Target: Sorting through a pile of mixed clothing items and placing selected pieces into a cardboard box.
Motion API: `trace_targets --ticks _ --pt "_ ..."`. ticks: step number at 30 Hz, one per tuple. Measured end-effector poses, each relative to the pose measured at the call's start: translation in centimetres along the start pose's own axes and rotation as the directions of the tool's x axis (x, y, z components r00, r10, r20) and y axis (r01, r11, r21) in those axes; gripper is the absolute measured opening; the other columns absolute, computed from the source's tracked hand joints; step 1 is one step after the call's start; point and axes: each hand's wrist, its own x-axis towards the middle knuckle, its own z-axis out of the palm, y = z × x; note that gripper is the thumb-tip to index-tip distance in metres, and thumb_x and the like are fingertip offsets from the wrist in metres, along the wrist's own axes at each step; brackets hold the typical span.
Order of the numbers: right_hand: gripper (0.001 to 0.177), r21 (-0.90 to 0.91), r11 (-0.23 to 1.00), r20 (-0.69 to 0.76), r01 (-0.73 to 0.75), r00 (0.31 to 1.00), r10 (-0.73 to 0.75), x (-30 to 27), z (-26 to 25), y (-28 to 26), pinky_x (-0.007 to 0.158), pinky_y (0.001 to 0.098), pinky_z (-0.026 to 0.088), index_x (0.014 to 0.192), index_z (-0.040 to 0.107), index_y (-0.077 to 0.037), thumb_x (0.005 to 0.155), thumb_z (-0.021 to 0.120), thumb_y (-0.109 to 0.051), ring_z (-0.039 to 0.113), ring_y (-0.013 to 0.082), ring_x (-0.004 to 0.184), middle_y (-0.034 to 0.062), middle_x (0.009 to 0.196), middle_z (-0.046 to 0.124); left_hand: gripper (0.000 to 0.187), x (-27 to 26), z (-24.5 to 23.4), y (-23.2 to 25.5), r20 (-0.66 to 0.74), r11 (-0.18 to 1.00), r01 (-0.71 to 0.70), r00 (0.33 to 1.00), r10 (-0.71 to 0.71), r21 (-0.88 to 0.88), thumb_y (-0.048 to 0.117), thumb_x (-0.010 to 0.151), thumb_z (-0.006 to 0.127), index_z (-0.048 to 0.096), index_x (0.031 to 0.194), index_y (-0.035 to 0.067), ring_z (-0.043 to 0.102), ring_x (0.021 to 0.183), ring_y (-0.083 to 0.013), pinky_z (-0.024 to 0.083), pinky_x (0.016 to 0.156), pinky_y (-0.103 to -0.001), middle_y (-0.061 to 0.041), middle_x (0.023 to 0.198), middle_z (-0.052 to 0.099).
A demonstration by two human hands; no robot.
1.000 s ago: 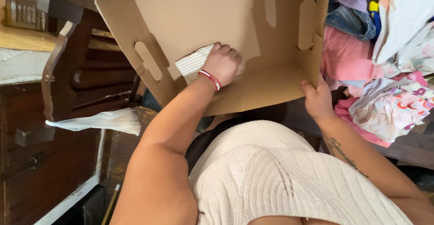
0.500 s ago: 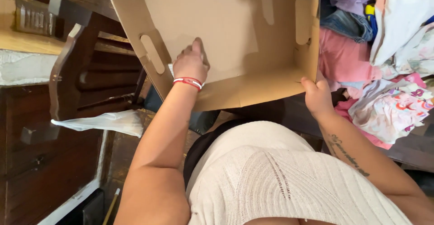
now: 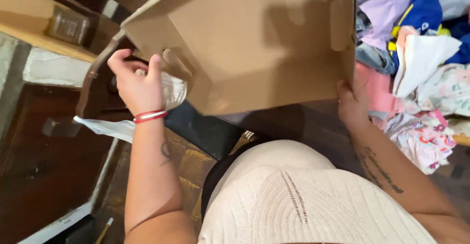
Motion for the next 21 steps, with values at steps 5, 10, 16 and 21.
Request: trace_targets --ticks 5,10,16,21 --pt "0.079 0.089 0.935 0.201 0.343 0.913 -0.354 2.4 -0.5 -14.1 0.117 0.0549 0.034 0.167 0.021 -0.01 0.095 0.045 0.01 0.038 0.0426 0.142 0.0353 0.157 0.037 0.038 2.6 5.5 -16.1 0.138 0.929 -0.359 0.919 0.369 -0.092 0.013 0.087 0.078 0.067 0.123 0.004 0.065 0.096 -0.03 0.051 0.09 -0.042 -0.014 0.111 0.071" --pt "0.085 -0.102 0.824 0.305 0.557 0.806 -0.507 6.5 0.1 -9.8 0.085 0.0496 0.047 0.168 -0.002 -0.022 0.104 0.053 -0.031 0.065 0.0493 0.112 0.0293 0.151 0.059 0.022 3.6 4.7 -15.6 0.183 0.733 -0.663 0.748 0.638 0.153 0.002 0.086 0.07 0.073 0.105 -0.007 0.069 0.101 -0.0416 0.05 0.095 -0.051 -0.024 0.093 0.074" --pt "0.098 -0.462 0.874 0.346 0.153 0.938 0.019 4.7 1.3 -11.0 0.102 0.0688 0.043 0.162 -0.016 -0.019 0.095 0.055 -0.018 0.058 0.0648 0.115 0.0454 0.127 0.059 0.014 2.5 5.2 -14.4 0.105 0.863 -0.503 0.862 0.496 0.053 0.013 0.087 0.072 0.073 0.096 0.002 0.069 0.091 -0.0332 0.051 0.086 -0.043 -0.016 0.083 0.071" --pt "0.113 -0.223 0.734 0.119 -0.642 0.729 0.674 0.6 1.7 -24.9 0.126 0.0335 0.021 0.154 0.048 -0.021 0.075 0.023 -0.099 0.049 0.0238 0.14 0.0058 0.148 0.056 0.013 1.6 6.0 -14.3 0.066 0.934 -0.356 0.932 0.357 -0.035 0.022 0.089 0.075 0.072 0.088 0.009 0.069 0.082 -0.0262 0.051 0.078 -0.036 -0.01 0.074 0.068"
